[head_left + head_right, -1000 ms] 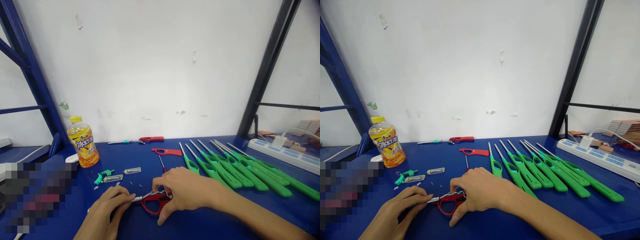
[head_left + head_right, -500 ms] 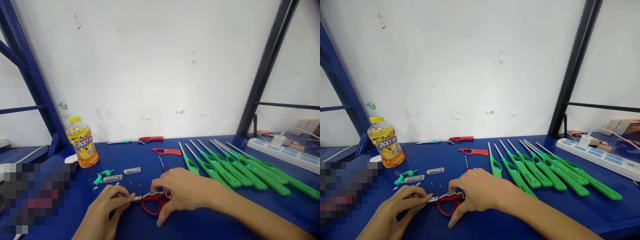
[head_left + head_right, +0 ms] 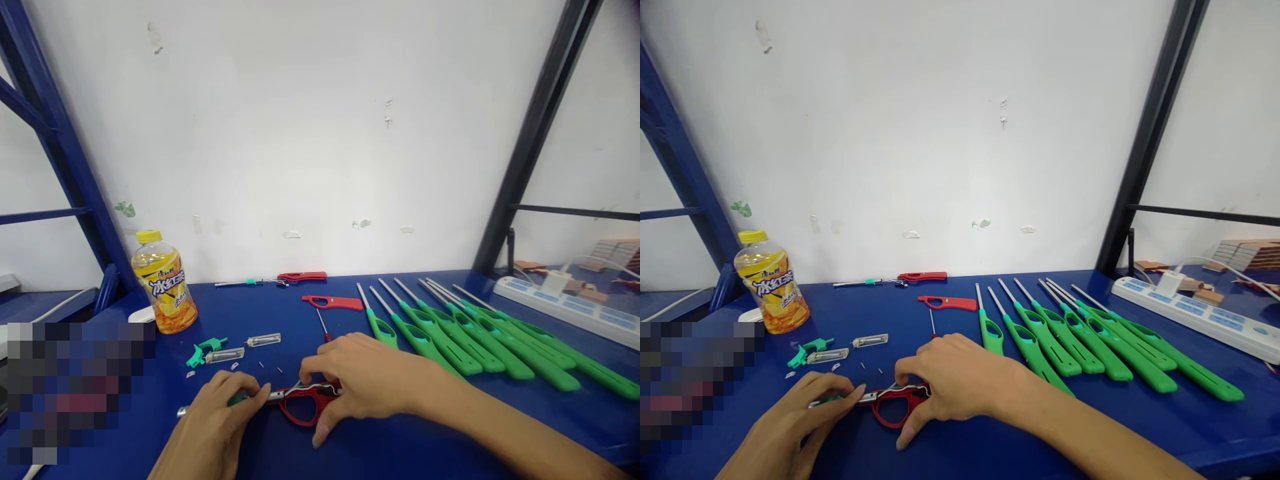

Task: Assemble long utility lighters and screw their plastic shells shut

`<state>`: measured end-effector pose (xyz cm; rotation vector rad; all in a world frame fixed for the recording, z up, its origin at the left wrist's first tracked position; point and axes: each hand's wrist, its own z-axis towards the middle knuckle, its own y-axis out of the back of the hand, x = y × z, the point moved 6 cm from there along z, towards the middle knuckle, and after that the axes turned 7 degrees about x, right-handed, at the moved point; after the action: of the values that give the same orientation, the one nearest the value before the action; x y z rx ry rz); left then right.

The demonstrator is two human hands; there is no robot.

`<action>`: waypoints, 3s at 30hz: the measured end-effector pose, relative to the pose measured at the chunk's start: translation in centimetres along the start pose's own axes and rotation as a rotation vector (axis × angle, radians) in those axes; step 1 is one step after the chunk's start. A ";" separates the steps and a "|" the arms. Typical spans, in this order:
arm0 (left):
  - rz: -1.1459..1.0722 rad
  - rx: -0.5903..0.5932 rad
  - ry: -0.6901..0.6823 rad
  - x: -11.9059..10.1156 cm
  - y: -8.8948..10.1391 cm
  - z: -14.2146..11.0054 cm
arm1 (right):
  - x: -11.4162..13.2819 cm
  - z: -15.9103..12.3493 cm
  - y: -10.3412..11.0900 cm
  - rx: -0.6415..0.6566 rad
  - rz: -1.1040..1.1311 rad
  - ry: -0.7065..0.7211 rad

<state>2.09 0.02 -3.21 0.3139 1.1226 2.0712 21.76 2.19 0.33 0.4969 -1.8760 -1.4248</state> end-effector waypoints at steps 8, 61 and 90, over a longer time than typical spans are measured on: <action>0.084 0.146 -0.028 1.6 -0.1 -0.9 | 0.1 0.1 0.0 0.007 -0.009 0.004; 0.141 0.082 0.032 0.8 -0.9 -1.3 | 1.6 -0.1 0.3 -0.018 -0.295 0.056; 0.445 0.251 0.298 9.9 3.7 -0.2 | 1.0 0.1 -0.1 0.006 -0.174 0.059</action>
<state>-6.72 5.66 -1.63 0.4154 1.6169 2.4206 21.05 1.54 0.48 0.7121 -1.8265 -1.4997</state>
